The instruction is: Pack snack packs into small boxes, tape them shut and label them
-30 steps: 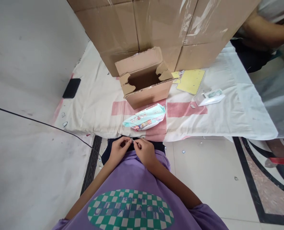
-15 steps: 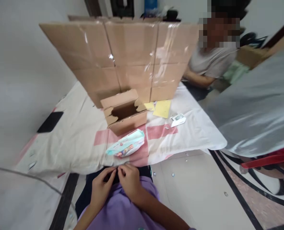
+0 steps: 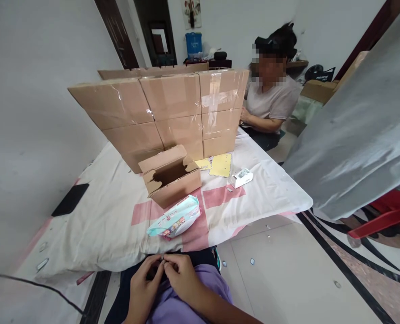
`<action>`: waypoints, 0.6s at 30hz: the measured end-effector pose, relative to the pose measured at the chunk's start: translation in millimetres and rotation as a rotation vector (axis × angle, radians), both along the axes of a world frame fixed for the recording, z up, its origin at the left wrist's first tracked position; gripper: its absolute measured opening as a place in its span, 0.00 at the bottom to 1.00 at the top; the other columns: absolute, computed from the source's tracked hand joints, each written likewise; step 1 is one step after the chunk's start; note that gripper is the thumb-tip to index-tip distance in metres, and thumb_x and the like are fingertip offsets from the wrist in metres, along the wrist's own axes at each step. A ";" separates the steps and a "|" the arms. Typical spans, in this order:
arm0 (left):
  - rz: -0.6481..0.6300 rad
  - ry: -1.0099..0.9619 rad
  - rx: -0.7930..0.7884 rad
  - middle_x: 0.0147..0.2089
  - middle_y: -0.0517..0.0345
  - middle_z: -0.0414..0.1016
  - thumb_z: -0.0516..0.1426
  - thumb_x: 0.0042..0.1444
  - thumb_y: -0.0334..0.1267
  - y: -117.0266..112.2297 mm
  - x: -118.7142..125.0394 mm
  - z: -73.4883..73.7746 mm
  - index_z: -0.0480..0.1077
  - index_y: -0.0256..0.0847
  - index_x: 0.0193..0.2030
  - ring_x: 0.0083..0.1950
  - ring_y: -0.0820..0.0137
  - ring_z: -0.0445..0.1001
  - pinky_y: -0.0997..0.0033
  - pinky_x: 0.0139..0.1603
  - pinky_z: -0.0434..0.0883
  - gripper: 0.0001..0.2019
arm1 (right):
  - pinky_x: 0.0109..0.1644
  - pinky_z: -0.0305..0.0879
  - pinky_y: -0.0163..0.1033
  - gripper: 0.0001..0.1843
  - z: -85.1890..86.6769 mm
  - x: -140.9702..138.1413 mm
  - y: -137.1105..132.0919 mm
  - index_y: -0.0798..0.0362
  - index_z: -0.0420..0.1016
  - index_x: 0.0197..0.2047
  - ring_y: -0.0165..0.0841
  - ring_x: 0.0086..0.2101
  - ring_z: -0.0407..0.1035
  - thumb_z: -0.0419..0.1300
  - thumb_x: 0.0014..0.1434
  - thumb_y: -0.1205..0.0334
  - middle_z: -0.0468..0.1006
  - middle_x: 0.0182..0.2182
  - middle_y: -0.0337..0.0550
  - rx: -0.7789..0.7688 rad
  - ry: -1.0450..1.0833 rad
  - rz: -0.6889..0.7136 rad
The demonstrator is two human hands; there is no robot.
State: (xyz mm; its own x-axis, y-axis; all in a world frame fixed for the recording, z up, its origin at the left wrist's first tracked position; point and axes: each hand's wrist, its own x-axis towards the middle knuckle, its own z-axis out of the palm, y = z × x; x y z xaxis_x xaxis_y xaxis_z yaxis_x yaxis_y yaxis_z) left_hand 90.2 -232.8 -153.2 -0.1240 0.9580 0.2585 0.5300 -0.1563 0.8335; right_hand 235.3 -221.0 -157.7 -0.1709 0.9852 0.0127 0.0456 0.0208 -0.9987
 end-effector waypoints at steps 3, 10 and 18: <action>-0.029 0.005 0.020 0.40 0.55 0.84 0.58 0.63 0.47 1.8 1.5 1.6 0.81 0.47 0.41 0.39 0.61 0.83 0.63 0.40 0.82 0.11 | 0.31 0.69 0.36 0.16 -5.6 4.9 5.8 0.52 0.83 0.49 0.32 0.26 0.70 0.59 0.60 0.64 0.79 0.29 0.41 -0.012 -0.049 -0.085; -0.137 0.025 -0.051 0.39 0.55 0.84 0.57 0.64 0.48 7.4 13.4 5.0 0.80 0.47 0.40 0.36 0.62 0.83 0.66 0.36 0.80 0.12 | 0.33 0.64 0.35 0.09 3.8 23.3 11.4 0.52 0.78 0.31 0.31 0.29 0.68 0.57 0.59 0.71 0.74 0.28 0.39 0.240 -0.327 -0.095; 0.015 0.142 0.070 0.29 0.60 0.79 0.60 0.62 0.49 16.3 -0.3 19.3 0.76 0.45 0.39 0.25 0.68 0.74 0.71 0.26 0.73 0.11 | 0.34 0.66 0.37 0.12 55.0 122.3 90.3 0.50 0.70 0.31 0.33 0.29 0.68 0.56 0.67 0.57 0.73 0.27 0.39 0.399 -0.201 -0.644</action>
State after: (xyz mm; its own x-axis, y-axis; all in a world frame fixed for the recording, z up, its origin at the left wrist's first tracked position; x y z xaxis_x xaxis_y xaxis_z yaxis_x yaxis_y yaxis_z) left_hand 89.9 -216.5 -133.9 -0.0954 0.9353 0.3408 0.6445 -0.2028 0.7372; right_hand 357.6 -130.6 -102.7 0.3964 0.8182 0.4164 0.3502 0.2845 -0.8924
